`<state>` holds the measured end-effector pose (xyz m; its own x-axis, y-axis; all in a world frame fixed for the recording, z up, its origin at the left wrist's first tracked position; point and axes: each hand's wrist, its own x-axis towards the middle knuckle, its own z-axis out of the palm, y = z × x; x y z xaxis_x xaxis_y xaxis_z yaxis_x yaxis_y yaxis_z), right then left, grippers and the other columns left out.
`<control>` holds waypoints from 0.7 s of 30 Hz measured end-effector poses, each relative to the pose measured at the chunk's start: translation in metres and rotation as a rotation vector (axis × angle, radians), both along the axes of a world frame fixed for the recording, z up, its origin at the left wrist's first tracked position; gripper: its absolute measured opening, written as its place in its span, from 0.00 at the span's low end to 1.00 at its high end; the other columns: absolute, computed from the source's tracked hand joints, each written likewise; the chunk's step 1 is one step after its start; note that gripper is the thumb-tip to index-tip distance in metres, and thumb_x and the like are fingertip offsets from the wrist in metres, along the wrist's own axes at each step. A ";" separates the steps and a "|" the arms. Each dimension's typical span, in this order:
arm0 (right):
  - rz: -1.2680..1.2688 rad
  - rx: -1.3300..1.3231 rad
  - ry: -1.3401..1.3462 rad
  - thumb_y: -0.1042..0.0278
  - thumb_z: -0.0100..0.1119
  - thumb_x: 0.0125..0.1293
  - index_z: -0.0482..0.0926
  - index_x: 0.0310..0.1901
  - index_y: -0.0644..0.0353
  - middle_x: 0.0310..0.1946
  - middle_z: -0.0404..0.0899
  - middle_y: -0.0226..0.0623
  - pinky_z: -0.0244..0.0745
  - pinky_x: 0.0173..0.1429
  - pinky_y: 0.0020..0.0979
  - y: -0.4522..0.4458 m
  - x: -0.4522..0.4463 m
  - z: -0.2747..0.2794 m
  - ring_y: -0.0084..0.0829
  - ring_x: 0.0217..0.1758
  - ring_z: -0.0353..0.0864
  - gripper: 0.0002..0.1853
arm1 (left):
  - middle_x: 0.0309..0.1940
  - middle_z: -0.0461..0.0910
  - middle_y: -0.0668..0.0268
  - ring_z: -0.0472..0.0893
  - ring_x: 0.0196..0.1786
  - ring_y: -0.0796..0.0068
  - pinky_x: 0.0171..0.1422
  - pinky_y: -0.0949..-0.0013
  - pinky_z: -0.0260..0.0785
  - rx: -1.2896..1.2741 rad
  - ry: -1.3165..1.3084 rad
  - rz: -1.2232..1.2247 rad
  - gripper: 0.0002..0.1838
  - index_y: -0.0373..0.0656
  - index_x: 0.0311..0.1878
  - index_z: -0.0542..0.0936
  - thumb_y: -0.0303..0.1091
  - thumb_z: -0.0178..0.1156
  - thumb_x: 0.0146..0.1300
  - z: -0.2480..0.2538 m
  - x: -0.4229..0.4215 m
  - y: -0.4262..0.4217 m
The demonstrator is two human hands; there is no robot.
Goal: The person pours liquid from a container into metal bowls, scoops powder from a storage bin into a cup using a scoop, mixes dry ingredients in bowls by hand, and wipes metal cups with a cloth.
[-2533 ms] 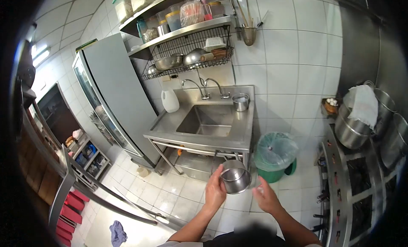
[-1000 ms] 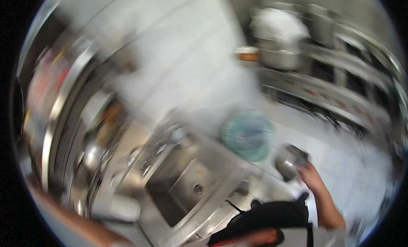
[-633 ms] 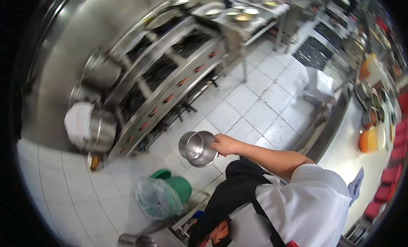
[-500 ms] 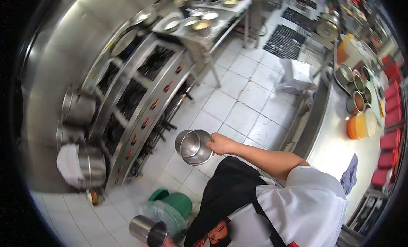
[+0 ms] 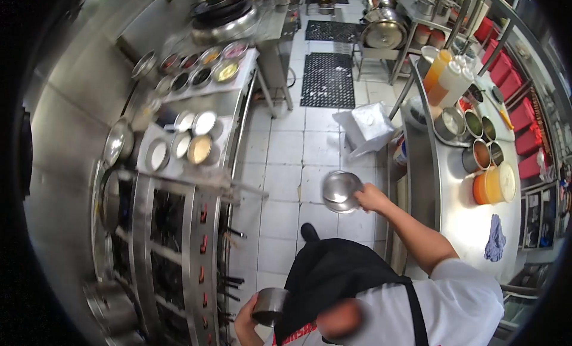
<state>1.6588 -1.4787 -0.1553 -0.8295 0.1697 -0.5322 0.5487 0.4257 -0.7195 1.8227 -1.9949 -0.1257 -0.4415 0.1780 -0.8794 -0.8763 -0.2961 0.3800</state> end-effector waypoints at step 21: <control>-0.784 -0.285 -0.152 0.68 0.53 0.63 0.78 0.27 0.76 0.17 0.77 0.44 0.73 0.19 0.33 0.205 -0.292 -0.032 0.31 0.14 0.75 0.16 | 0.59 0.76 0.55 0.77 0.59 0.54 0.68 0.40 0.58 0.034 0.514 -0.678 0.28 0.40 0.62 0.73 0.51 0.55 0.68 -0.013 -0.618 0.187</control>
<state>1.3671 -1.2740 -0.1873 -0.4437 0.5080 -0.7383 0.7092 -0.3047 -0.6358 1.2044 -1.8075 -0.1383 -0.5732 0.5707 -0.5880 -0.5888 0.2122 0.7799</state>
